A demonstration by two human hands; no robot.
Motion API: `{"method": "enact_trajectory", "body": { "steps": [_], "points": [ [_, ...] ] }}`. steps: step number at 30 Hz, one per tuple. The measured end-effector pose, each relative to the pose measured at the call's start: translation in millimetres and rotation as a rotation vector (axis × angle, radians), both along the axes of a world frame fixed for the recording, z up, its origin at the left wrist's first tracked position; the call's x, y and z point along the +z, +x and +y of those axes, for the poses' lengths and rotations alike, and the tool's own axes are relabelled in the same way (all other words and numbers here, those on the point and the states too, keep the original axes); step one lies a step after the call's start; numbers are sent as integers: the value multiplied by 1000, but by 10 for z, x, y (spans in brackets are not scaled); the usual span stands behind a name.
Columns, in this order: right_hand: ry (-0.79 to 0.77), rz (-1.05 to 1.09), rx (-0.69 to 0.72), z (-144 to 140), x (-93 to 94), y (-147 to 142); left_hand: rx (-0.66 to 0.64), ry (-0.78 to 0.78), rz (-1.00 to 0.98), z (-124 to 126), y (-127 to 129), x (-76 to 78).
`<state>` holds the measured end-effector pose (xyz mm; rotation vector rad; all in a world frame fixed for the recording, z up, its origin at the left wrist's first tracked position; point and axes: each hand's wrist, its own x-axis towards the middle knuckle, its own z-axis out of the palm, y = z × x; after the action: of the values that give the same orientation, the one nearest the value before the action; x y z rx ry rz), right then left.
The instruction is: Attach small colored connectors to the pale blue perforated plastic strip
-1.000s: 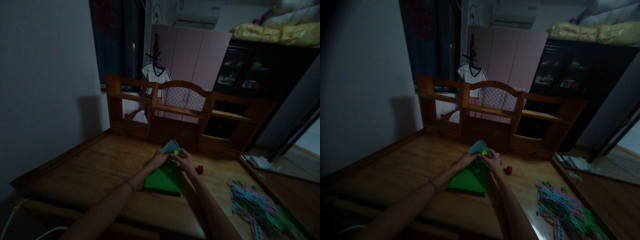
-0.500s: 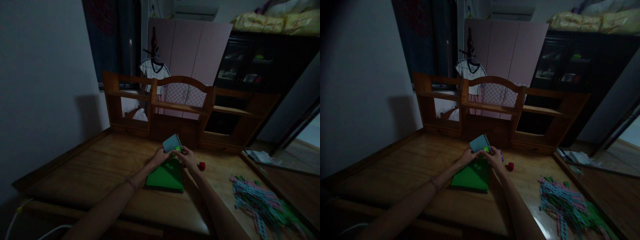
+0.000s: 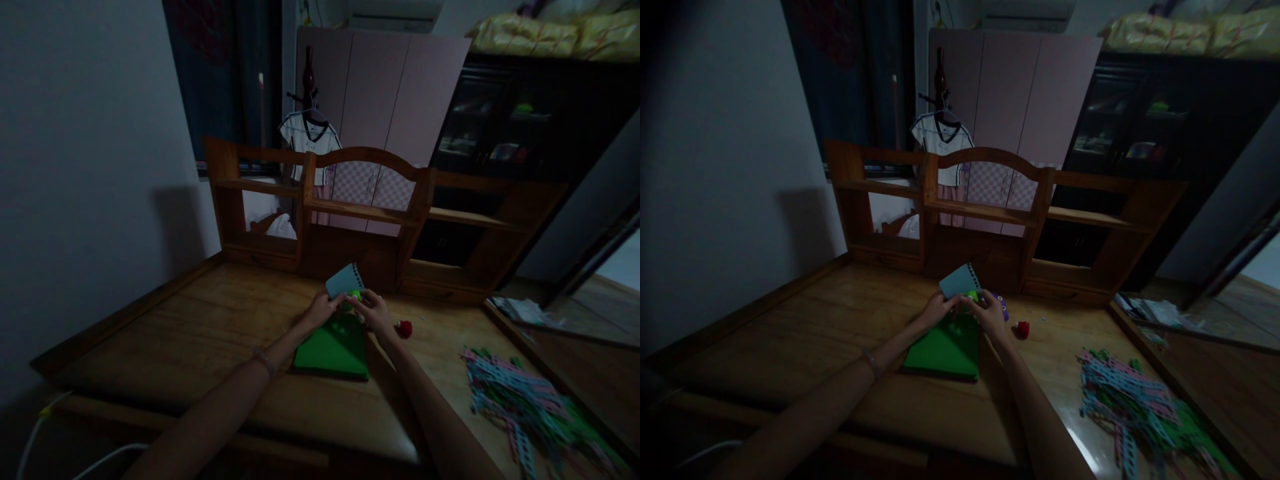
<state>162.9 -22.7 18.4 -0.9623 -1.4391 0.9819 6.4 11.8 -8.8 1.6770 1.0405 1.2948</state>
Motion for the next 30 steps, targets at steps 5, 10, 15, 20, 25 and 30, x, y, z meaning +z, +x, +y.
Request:
{"method": "enact_trajectory", "body": {
  "steps": [5,10,15,20,25,30],
  "points": [
    [-26,32,31,-30,27,26,-15,17,25,18,-1,-36],
    [-15,24,25,-31,24,31,-11,43,69,39,-7,-73],
    [20,5,2,53,-53,37,25,17,158,76,-20,-108],
    [19,-29,15,85,-98,51,25,41,191,94,-28,-114],
    [10,-32,9,25,-62,26,-10,78,202,72,-31,-79],
    [-4,-29,-14,-14,-20,-13,13,50,219,58,-22,-67]
  ]
}}
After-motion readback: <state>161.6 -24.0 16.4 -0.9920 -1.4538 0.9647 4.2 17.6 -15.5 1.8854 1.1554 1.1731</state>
